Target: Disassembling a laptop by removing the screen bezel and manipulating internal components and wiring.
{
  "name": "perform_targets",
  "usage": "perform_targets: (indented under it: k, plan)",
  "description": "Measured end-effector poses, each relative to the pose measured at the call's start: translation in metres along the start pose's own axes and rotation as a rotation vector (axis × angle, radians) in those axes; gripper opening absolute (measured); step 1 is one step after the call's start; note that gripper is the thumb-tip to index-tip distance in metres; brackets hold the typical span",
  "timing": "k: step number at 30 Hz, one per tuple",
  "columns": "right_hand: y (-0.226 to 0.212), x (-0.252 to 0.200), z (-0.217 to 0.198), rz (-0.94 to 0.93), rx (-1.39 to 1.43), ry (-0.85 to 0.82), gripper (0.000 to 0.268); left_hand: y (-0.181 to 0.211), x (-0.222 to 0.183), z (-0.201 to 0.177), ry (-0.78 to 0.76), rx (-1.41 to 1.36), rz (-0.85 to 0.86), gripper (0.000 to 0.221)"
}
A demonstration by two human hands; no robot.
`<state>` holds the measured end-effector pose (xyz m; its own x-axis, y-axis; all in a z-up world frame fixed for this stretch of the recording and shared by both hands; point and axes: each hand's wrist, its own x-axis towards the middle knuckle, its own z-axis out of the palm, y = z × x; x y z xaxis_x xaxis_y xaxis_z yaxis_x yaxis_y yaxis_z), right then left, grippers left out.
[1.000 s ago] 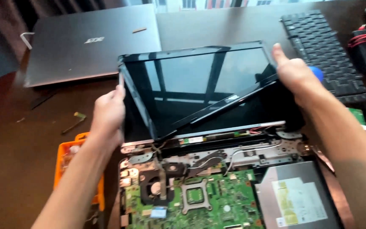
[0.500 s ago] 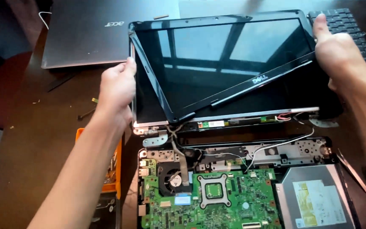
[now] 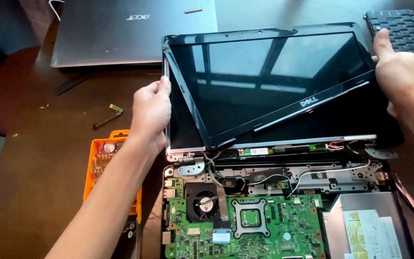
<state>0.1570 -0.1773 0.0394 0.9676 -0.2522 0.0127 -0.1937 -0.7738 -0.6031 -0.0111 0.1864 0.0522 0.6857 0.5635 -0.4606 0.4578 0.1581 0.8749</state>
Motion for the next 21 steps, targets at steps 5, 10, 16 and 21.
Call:
perform_targets:
  k: [5,10,16,21]
  plan:
    - [-0.003,-0.013,-0.002,0.026,0.081,-0.016,0.08,-0.005,0.003,0.003,0.014,0.022,0.071,0.05]
    - [0.017,-0.006,0.005,-0.08,0.108,0.062,0.079,-0.008,0.004,0.005,0.032,-0.006,0.129,0.048]
    - [0.027,-0.012,0.009,0.005,0.203,0.074,0.076,-0.012,0.003,0.006,0.031,0.034,0.243,0.045]
    - [0.018,-0.024,0.004,-0.026,0.283,0.061,0.086,-0.007,-0.006,0.008,-0.002,-0.011,0.216,0.037]
